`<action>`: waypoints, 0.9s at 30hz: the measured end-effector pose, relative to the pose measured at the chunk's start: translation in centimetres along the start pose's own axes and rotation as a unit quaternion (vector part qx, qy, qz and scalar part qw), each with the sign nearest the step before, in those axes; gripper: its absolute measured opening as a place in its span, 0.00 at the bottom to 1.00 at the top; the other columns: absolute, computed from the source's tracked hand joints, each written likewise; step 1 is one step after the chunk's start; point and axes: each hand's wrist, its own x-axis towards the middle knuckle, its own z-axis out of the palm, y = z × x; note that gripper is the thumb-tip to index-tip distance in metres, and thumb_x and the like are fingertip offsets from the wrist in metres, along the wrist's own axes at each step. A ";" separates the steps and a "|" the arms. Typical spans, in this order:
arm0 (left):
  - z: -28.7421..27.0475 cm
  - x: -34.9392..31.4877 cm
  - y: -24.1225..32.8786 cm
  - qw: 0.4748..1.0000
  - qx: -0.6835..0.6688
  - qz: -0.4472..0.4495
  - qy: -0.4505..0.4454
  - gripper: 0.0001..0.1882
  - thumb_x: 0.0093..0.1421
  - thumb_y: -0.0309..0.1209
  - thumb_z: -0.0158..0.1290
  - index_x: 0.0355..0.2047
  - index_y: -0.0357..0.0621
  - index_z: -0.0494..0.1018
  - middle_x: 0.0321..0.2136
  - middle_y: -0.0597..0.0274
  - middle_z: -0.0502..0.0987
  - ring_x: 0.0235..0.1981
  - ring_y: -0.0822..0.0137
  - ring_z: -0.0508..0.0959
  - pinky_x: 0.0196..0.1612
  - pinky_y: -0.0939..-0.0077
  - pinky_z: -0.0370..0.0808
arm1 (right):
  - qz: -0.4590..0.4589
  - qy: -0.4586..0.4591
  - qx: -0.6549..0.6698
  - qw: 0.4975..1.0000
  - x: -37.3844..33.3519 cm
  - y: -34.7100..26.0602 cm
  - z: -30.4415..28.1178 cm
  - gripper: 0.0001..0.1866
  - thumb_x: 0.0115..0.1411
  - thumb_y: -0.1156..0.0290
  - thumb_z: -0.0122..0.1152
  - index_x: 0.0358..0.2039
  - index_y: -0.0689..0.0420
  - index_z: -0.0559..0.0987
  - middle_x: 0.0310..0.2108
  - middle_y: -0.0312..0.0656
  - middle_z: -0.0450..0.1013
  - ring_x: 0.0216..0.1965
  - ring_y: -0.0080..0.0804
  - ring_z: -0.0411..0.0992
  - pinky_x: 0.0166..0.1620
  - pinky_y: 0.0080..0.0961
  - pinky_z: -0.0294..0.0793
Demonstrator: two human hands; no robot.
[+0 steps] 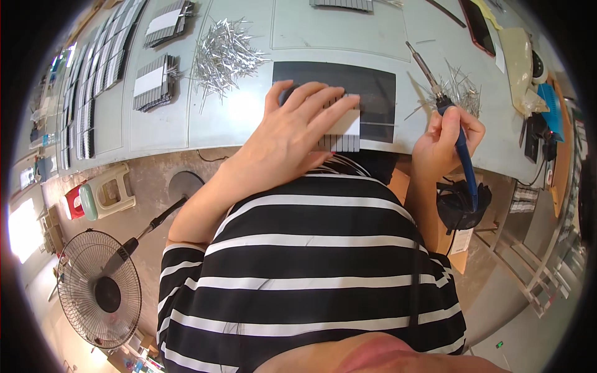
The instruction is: Soldering wires onto electrical components using a template.
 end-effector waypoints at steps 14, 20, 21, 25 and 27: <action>-4.8 14.0 -10.5 0.983 0.001 0.158 0.094 0.54 0.48 0.36 0.68 0.71 0.52 0.49 0.62 0.47 0.63 0.63 0.49 0.63 0.66 0.44 0.53 | -0.031 0.013 0.063 0.997 -0.8 -0.4 0.0 0.11 0.61 0.74 0.58 0.41 0.60 0.67 0.25 0.38 0.67 0.23 0.18 0.62 0.28 0.15 0.61; -2.6 18.3 -15.6 0.997 -0.021 0.065 0.027 0.50 0.47 0.36 0.68 0.69 0.58 0.55 0.58 0.53 0.68 0.61 0.54 0.67 0.65 0.49 0.54 | -0.042 0.005 0.058 0.997 -1.0 0.1 -0.3 0.12 0.61 0.71 0.61 0.40 0.60 0.69 0.26 0.37 0.68 0.25 0.16 0.63 0.30 0.13 0.63; -1.9 18.4 -16.6 0.994 0.038 0.078 0.063 0.49 0.47 0.36 0.69 0.68 0.65 0.57 0.56 0.59 0.72 0.60 0.58 0.69 0.64 0.50 0.53 | -0.046 0.004 0.057 0.997 -1.0 0.2 -0.3 0.12 0.62 0.71 0.61 0.40 0.60 0.69 0.26 0.36 0.68 0.25 0.16 0.63 0.30 0.13 0.63; -3.0 18.3 -15.2 0.997 0.013 0.069 0.012 0.50 0.46 0.38 0.69 0.69 0.67 0.56 0.57 0.59 0.71 0.60 0.60 0.69 0.64 0.49 0.52 | -0.059 -0.023 0.064 0.996 -1.0 0.6 -1.0 0.13 0.61 0.70 0.63 0.41 0.59 0.69 0.30 0.35 0.69 0.26 0.15 0.63 0.31 0.13 0.62; -3.1 17.9 -14.8 0.999 0.030 0.027 -0.015 0.50 0.47 0.34 0.68 0.69 0.66 0.56 0.60 0.62 0.69 0.62 0.61 0.67 0.66 0.54 0.51 | -0.056 -0.023 0.059 0.996 -1.3 0.7 -1.1 0.14 0.61 0.70 0.64 0.41 0.59 0.69 0.30 0.35 0.69 0.27 0.15 0.63 0.32 0.13 0.62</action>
